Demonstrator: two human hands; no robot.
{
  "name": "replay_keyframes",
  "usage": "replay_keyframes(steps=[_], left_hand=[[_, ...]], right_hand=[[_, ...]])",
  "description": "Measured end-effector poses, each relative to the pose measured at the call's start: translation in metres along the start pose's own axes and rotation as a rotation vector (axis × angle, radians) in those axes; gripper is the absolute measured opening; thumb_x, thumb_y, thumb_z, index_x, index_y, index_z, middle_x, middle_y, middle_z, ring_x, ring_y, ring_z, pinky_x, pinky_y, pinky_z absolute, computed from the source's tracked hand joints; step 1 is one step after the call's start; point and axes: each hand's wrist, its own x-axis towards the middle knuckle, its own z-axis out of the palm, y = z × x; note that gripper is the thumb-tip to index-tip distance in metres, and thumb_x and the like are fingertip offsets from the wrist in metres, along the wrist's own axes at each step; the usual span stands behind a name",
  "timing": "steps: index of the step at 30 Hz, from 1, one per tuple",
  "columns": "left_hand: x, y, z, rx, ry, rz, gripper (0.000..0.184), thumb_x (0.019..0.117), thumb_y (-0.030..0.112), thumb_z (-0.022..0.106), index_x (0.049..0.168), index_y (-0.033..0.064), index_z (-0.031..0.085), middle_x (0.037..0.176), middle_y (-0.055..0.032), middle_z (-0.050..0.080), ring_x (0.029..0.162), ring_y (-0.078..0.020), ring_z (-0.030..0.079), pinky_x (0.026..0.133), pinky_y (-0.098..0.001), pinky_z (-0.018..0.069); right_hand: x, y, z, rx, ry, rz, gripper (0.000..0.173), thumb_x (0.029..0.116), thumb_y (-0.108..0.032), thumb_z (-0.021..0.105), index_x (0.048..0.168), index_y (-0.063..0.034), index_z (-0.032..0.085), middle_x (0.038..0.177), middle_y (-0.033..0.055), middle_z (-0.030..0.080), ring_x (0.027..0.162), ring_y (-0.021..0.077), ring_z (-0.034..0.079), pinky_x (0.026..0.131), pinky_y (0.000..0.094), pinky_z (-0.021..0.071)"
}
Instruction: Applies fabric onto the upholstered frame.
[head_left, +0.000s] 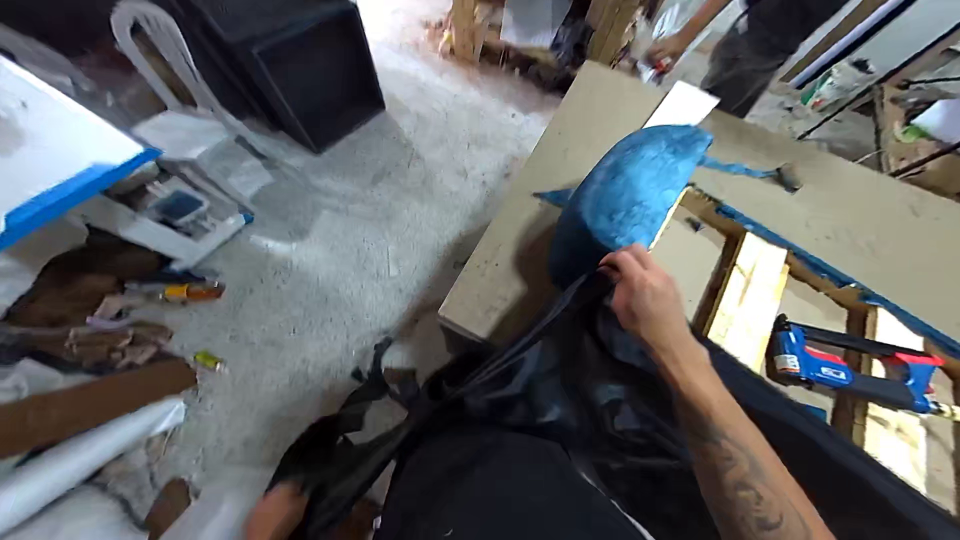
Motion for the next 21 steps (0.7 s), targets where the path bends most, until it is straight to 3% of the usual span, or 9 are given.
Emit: replay_keyframes(steps=[2,4,7,9,11,15,18,19,21], left_hand=[[0.02,0.087,-0.022,-0.347,-0.032,0.178,0.051,0.1016,0.048,0.059,0.133,0.008,0.065,0.129,-0.0157,0.069,0.122,-0.0292,0.065,0.107,-0.0538,0.0514],[0.029,0.182,-0.024,-0.595,-0.313,0.397,0.057,0.1016,0.048,0.06,0.145,0.011,0.057,0.142,-0.0115,0.062,0.131,-0.0232,0.06,0.113,-0.0467,0.0481],[0.044,0.249,0.025,-0.256,-0.637,0.597,0.076,0.0953,0.062,0.062,0.15,0.0109,0.052,0.153,-0.0118,0.054,0.143,-0.0259,0.049,0.122,-0.0515,0.0364],[0.058,0.259,0.046,-0.164,-0.655,0.569,0.07,0.0957,0.057,0.065,0.145,0.008,0.056,0.138,-0.0182,0.064,0.13,-0.0333,0.06,0.113,-0.0566,0.0447],[0.068,0.261,0.051,-0.107,-0.675,0.582,0.062,0.098,0.047,0.067,0.143,0.0054,0.056,0.129,-0.0223,0.067,0.123,-0.0378,0.063,0.109,-0.0586,0.0467],[0.069,0.253,0.057,0.222,-0.834,0.622,0.067,0.1056,0.051,0.051,0.148,-0.0007,0.049,0.146,-0.0273,0.054,0.14,-0.0417,0.049,0.117,-0.061,0.0363],[0.068,0.24,0.054,0.097,-0.572,0.652,0.048,0.1078,0.044,0.048,0.131,0.0076,0.067,0.124,-0.0236,0.069,0.122,-0.0426,0.064,0.105,-0.0633,0.0471],[0.067,0.233,0.045,0.079,-0.433,0.669,0.04,0.1077,0.04,0.049,0.127,0.0132,0.071,0.117,-0.0209,0.073,0.115,-0.0429,0.067,0.099,-0.0658,0.0506],[0.074,0.212,0.025,0.168,-0.192,0.765,0.027,0.1037,0.027,0.052,0.114,0.0209,0.076,0.106,-0.013,0.076,0.101,-0.0398,0.072,0.084,-0.0671,0.0548]], right_hand=[[-0.002,-0.033,0.003,-0.025,-0.149,-0.034,0.033,0.1054,-0.018,0.054,0.136,-0.0094,0.062,0.132,0.0155,0.063,0.099,0.0337,0.07,0.075,0.0534,0.0591],[-0.015,-0.078,0.026,0.021,-0.408,-0.104,0.043,0.1008,-0.027,0.061,0.142,-0.0177,0.059,0.143,0.008,0.059,0.102,0.0281,0.072,0.073,0.0523,0.062],[-0.049,-0.134,0.094,-0.001,-0.96,-0.084,0.059,0.0977,-0.034,0.067,0.152,-0.0192,0.049,0.159,0.0105,0.045,0.101,0.0357,0.071,0.079,0.0592,0.0596],[-0.059,-0.146,0.131,-0.079,-1.113,0.006,0.065,0.0964,-0.021,0.068,0.155,-0.0123,0.042,0.166,0.0179,0.031,0.101,0.0439,0.07,0.082,0.0623,0.0583],[-0.068,-0.146,0.143,-0.116,-1.036,0.022,0.05,0.0935,-0.008,0.065,0.142,-0.005,0.053,0.156,0.0234,0.042,0.105,0.044,0.068,0.086,0.0592,0.0579],[-0.095,-0.158,0.15,-0.139,-1.214,0.038,0.036,0.0975,-0.002,0.054,0.134,-0.0023,0.058,0.146,0.0228,0.051,0.098,0.0445,0.068,0.077,0.0608,0.0581],[-0.112,-0.162,0.159,-0.155,-1.355,0.13,0.022,0.1001,-0.004,0.051,0.112,0.0034,0.067,0.12,0.0261,0.066,0.099,0.0452,0.068,0.078,0.0641,0.0552],[-0.115,-0.154,0.16,-0.109,-1.283,0.107,0.019,0.1002,-0.008,0.053,0.103,0.0008,0.07,0.109,0.0236,0.07,0.097,0.043,0.069,0.078,0.0636,0.0554],[-0.12,-0.134,0.153,-0.008,-1.067,0.063,0.02,0.1019,-0.019,0.055,0.106,-0.0102,0.072,0.104,0.0154,0.073,0.098,0.0369,0.071,0.081,0.0612,0.0561]])
